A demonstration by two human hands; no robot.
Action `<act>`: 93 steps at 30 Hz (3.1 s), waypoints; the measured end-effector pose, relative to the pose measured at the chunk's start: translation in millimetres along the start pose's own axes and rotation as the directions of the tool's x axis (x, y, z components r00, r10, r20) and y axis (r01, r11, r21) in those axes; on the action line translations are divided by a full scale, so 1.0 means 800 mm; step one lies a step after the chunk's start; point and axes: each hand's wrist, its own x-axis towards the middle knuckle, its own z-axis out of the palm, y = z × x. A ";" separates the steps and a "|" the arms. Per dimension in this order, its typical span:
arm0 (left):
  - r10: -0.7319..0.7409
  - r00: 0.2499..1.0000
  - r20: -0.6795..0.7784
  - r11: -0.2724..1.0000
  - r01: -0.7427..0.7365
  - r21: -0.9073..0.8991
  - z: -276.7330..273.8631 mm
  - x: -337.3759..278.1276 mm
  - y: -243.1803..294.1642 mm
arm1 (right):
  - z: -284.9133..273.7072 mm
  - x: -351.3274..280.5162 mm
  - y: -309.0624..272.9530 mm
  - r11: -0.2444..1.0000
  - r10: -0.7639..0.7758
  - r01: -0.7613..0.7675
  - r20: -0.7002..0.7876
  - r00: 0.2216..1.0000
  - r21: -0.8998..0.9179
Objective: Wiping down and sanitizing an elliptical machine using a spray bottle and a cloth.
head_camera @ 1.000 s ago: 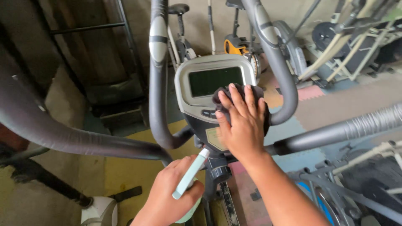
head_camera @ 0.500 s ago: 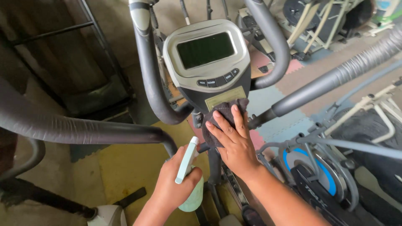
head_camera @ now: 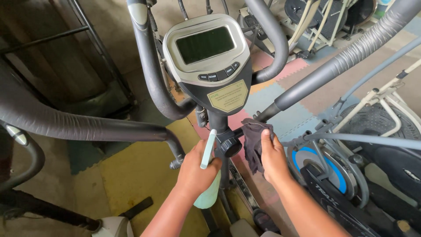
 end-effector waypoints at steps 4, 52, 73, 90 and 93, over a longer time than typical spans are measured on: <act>-0.124 0.992 0.026 0.992 0.123 0.020 0.007 0.012 0.006 | 0.013 -0.009 -0.032 0.998 -0.016 0.013 0.043 0.999 0.068; -0.006 0.999 -0.053 0.999 0.008 0.040 0.001 -0.009 -0.043 | 0.085 -0.022 0.043 -0.033 -0.562 0.669 0.567 0.602 -0.743; 0.032 0.999 -0.004 0.999 -0.032 0.006 0.029 -0.021 -0.044 | 0.045 0.088 0.051 0.839 0.533 -0.446 0.306 0.789 -0.312; -0.034 0.999 -0.014 0.998 0.034 -0.044 0.044 -0.016 -0.025 | 0.048 0.015 0.042 0.470 -0.211 0.415 0.358 0.910 -0.779; -0.026 0.998 -0.065 0.996 0.020 -0.083 0.035 -0.014 -0.024 | 0.071 0.004 -0.018 0.666 -0.470 0.470 0.163 0.868 -0.579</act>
